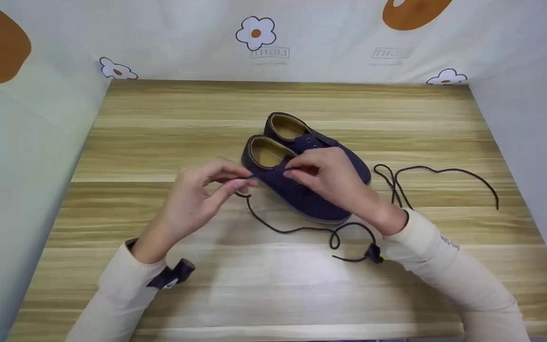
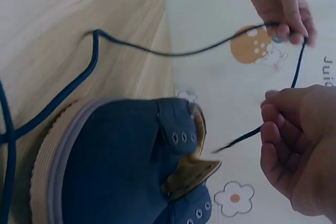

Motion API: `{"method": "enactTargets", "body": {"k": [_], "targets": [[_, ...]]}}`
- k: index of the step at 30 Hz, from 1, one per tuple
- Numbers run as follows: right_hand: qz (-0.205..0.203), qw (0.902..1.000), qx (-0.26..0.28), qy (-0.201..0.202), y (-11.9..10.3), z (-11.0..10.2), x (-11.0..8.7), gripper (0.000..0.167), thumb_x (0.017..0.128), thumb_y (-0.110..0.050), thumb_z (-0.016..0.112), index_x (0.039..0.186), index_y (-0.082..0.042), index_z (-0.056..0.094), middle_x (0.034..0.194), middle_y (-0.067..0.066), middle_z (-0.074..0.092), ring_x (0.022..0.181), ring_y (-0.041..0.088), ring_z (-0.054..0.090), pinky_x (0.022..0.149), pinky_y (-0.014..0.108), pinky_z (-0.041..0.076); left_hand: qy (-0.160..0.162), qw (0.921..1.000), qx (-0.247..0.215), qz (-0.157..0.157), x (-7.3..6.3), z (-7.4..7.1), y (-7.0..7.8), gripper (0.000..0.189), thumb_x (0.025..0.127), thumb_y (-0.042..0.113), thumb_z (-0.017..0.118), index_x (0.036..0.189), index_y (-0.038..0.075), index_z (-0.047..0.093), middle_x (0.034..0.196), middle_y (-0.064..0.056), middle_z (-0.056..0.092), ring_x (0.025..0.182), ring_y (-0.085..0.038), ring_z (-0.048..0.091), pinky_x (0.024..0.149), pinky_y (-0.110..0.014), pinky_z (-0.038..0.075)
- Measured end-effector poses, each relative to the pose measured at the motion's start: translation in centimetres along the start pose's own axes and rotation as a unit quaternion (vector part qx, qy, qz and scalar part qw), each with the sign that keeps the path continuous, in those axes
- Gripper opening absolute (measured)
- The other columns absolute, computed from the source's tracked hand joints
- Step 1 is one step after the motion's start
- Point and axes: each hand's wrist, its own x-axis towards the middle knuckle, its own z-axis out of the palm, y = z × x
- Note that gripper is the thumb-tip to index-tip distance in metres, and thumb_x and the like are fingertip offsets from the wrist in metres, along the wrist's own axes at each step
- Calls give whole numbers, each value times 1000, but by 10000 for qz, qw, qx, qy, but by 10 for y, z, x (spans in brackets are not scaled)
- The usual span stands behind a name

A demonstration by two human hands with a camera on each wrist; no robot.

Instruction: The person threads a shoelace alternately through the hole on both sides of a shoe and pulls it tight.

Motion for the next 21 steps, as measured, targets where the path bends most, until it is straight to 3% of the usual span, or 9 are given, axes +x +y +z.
{"method": "enactTargets", "body": {"k": [4, 8, 11, 16, 19, 21], "targets": [[-220, 9996, -108, -132, 5, -5, -4, 14, 88, -21, 74, 94, -10, 80, 80, 1, 75, 62, 7, 60, 56, 21, 47, -85, 9967, 424, -691, -15, -16, -7, 9, 90, 3, 68, 99, 4, 71, 91, -2, 78, 79, -14, 75, 76, -21, 59], [-584, 9955, -671, -320, 4, -3, -7, 12, 88, -19, 75, 96, -12, 79, 82, 0, 74, 66, 10, 63, 60, 26, 51, -840, 9778, 1284, -1425, -25, -27, -14, 5, 88, 3, 70, 92, 5, 71, 86, -2, 76, 77, -12, 71, 71, -22, 58], [-852, 9888, -1159, -407, 2, 2, -9, 10, 87, -20, 76, 93, -14, 78, 81, -2, 74, 69, 11, 67, 64, 29, 55, -1430, 9558, 2003, -1610, -26, -29, -18, 4, 86, 4, 70, 86, 8, 72, 82, -2, 74, 75, -12, 69, 71, -29, 58], [-965, 9799, -1681, -471, 1, 8, -13, 6, 86, -22, 77, 89, -17, 78, 77, -4, 73, 68, 11, 68, 64, 31, 56, -1889, 9262, 2753, -1748, -23, -29, -19, 10, 81, 1, 71, 80, 11, 71, 74, 0, 70, 69, -13, 63, 68, -36, 54], [-933, 9779, -1793, -533, 2, 10, -15, 5, 86, -21, 76, 89, -17, 78, 76, -4, 71, 68, 11, 68, 63, 31, 56, -2034, 9157, 2939, -1835, -24, -31, -18, 11, 79, 1, 71, 78, 12, 71, 72, 1, 70, 67, -14, 61, 66, -36, 52], [-940, 9778, -1794, -546, 3, 11, -16, 5, 86, -22, 76, 88, -18, 78, 75, -5, 70, 67, 10, 67, 62, 30, 56, -2048, 9146, 2964, -1839, -24, -30, -17, 8, 79, 4, 73, 83, 11, 72, 76, -1, 71, 70, -16, 63, 68, -38, 53]]}}
